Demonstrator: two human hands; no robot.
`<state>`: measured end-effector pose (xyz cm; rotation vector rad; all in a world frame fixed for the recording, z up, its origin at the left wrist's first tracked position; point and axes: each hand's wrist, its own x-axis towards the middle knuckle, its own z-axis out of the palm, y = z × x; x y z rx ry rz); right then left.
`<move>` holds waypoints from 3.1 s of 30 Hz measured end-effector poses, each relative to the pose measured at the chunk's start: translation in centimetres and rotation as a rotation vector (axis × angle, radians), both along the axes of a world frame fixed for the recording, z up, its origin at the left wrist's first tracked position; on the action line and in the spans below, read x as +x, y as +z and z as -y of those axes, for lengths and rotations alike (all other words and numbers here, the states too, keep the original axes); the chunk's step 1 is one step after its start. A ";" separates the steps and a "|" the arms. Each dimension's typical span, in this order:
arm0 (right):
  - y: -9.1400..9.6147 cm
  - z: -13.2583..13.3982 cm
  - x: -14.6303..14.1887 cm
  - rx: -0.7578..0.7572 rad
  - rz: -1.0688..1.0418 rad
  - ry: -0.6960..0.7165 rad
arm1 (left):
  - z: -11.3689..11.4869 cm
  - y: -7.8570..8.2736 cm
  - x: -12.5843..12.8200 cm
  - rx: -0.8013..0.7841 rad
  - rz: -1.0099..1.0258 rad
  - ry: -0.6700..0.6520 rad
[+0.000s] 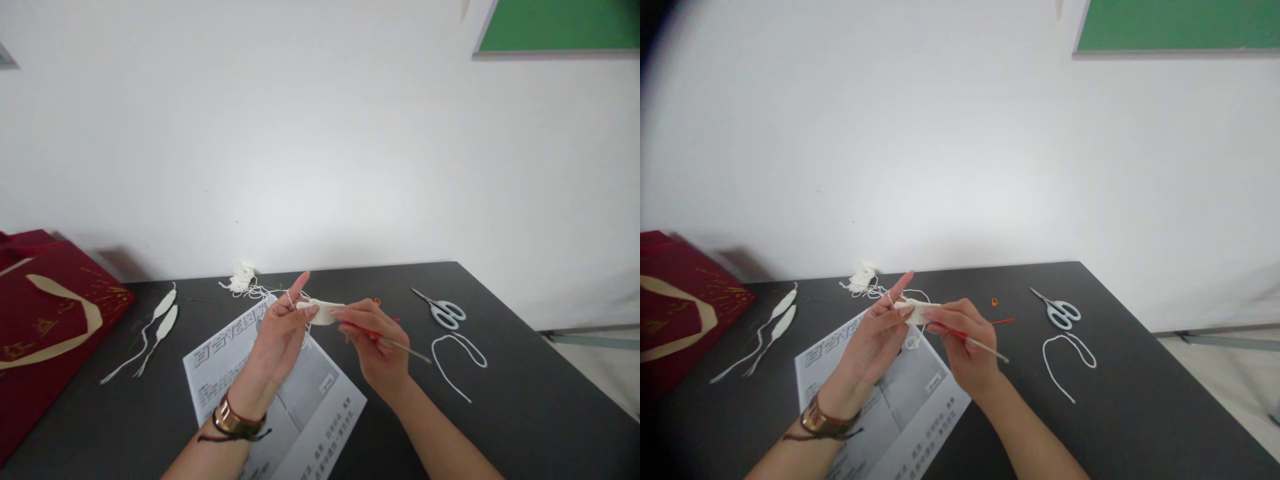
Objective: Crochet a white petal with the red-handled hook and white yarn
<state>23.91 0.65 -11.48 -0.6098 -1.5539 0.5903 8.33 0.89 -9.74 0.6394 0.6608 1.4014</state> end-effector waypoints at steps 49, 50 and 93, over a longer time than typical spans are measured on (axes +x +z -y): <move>0.8 -1.4 0.1 -1.031 -0.791 0.422 | 0.4 -0.3 -0.6 0.350 -0.635 0.095; 0.8 -1.4 0.0 -1.006 -0.775 0.402 | 0.4 -0.3 -0.4 0.343 -0.635 0.107; 1.7 -1.0 2.5 -0.316 -0.214 0.328 | 0.1 0.6 -2.8 -0.008 -0.046 -0.500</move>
